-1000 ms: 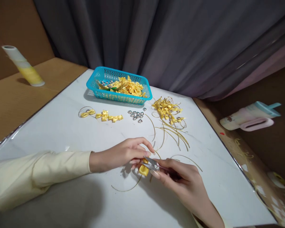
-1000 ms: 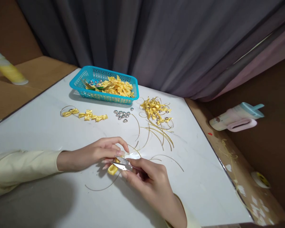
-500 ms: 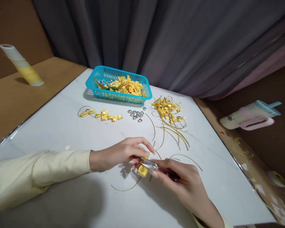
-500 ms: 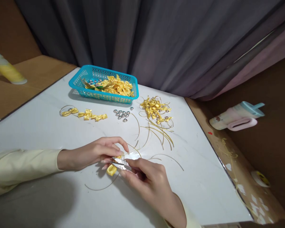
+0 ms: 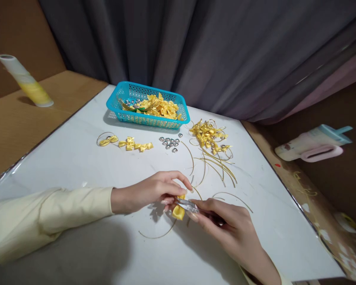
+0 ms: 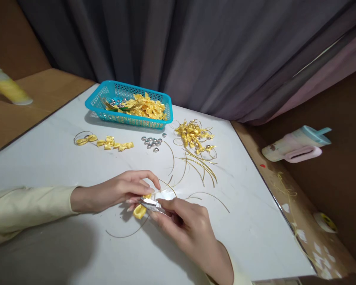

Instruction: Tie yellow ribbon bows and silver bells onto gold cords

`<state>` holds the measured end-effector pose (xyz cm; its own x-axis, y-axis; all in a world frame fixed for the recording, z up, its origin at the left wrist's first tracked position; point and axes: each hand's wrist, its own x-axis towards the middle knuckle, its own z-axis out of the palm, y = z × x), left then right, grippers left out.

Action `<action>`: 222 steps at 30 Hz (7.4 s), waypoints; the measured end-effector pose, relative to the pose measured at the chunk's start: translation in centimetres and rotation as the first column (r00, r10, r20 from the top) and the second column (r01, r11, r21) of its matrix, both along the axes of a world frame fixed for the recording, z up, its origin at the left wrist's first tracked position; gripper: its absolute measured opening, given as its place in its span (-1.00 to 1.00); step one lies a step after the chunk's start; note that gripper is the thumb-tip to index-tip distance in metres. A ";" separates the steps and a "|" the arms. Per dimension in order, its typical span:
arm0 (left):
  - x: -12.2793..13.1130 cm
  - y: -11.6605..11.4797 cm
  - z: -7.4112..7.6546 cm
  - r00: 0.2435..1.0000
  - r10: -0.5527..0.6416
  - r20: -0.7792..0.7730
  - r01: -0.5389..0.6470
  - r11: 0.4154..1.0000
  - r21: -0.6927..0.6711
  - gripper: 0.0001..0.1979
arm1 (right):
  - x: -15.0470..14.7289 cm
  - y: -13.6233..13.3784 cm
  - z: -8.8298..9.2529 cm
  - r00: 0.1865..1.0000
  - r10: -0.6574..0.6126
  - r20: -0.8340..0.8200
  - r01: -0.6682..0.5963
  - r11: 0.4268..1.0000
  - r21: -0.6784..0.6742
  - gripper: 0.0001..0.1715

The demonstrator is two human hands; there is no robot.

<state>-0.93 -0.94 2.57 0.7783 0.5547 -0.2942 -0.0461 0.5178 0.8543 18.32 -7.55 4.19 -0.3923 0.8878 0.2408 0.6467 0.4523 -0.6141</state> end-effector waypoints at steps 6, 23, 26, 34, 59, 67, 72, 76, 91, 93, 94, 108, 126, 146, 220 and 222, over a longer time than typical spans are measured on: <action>0.0 0.0 -0.1 1.000 0.002 0.012 -0.002 1.000 0.009 -0.85 | 0.3 0.0 0.1 0.998 -0.054 -0.033 0.054 0.999 0.006 -0.86; -0.2 0.3 -0.7 0.989 0.038 -0.144 0.013 0.941 0.337 -0.79 | 5.3 1.4 0.5 0.940 -0.236 0.248 0.204 0.968 0.149 -0.68; -0.2 1.0 -1.1 0.980 0.087 -0.179 -0.013 0.925 0.380 -0.82 | 9.2 2.9 -1.1 0.803 -0.458 0.383 0.313 0.869 0.382 -0.50; -0.6 2.3 -1.6 0.990 0.064 -0.126 -0.034 0.974 0.222 -0.78 | 13.3 4.3 -4.2 0.440 -0.518 0.734 0.445 0.835 0.322 -0.63; -2.1 4.0 -2.6 0.999 0.012 0.047 -0.030 0.917 0.397 -0.75 | -1.6 5.7 -2.5 0.791 -0.057 -0.609 -0.381 0.733 -0.564 -0.56; -1.2 2.5 -1.9 0.971 0.192 -0.146 -0.041 0.727 0.685 -0.74 | -1.1 5.0 -3.7 0.878 -0.057 -0.476 -0.185 0.876 -0.446 -0.63; -1.0 2.2 -1.8 0.928 0.217 -0.303 0.185 0.438 0.880 -0.74 | -1.3 4.7 -3.7 0.901 -0.001 -0.435 -0.188 0.900 -0.393 -0.69; -1.0 2.3 -1.7 0.935 0.176 -0.309 0.205 0.443 0.873 -0.68 | -1.4 4.6 -3.6 0.907 0.003 -0.421 -0.188 0.897 -0.399 -0.70; -1.0 2.6 -1.7 0.986 0.104 -0.134 -0.019 0.854 0.519 -0.64 | 1.1 6.0 -1.9 0.983 -0.151 -0.101 0.149 0.989 -0.021 -0.79; -0.9 2.6 -1.5 0.986 0.074 -0.151 0.012 0.863 0.506 -0.63 | 1.3 6.1 -1.8 0.976 -0.201 -0.080 0.208 0.975 0.085 -0.77; -0.9 2.6 -1.4 0.986 0.061 -0.158 0.026 0.866 0.499 -0.63 | 1.4 6.1 -1.7 0.974 -0.214 -0.076 0.223 0.966 0.133 -0.76; -1.1 2.9 -1.6 0.993 -0.024 -0.112 0.072 0.890 0.450 -0.77 | 1.6 6.4 -0.6 0.698 -0.376 -0.609 0.106 0.896 -0.432 -0.65; -1.2 2.9 -1.7 0.995 -0.047 -0.090 0.078 0.920 0.383 -0.80 | 3.4 7.5 0.9 0.359 -0.298 -0.884 -0.179 0.908 -0.379 -0.67; -1.4 3.3 -1.5 0.994 -0.081 -0.067 0.099 0.936 0.338 -0.79 | 11.4 11.2 1.8 0.017 -0.512 -0.859 0.265 0.830 -0.490 -0.86; -4.2 1.6 8.7 0.977 -0.208 0.046 0.212 0.967 -0.141 -0.61 | -1.3 3.1 4.6 0.977 0.141 0.157 -0.211 0.680 0.702 -0.35; -4.1 1.5 8.6 0.976 -0.211 0.047 0.216 0.964 -0.155 -0.60 | -1.3 3.2 4.5 0.972 0.156 0.175 -0.234 0.665 0.710 -0.35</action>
<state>-5.02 0.59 11.16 0.8834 0.3230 -0.3395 0.0557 0.6470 0.7605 16.99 -4.31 8.71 -0.5908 0.3530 0.7255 0.5264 0.8501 0.0150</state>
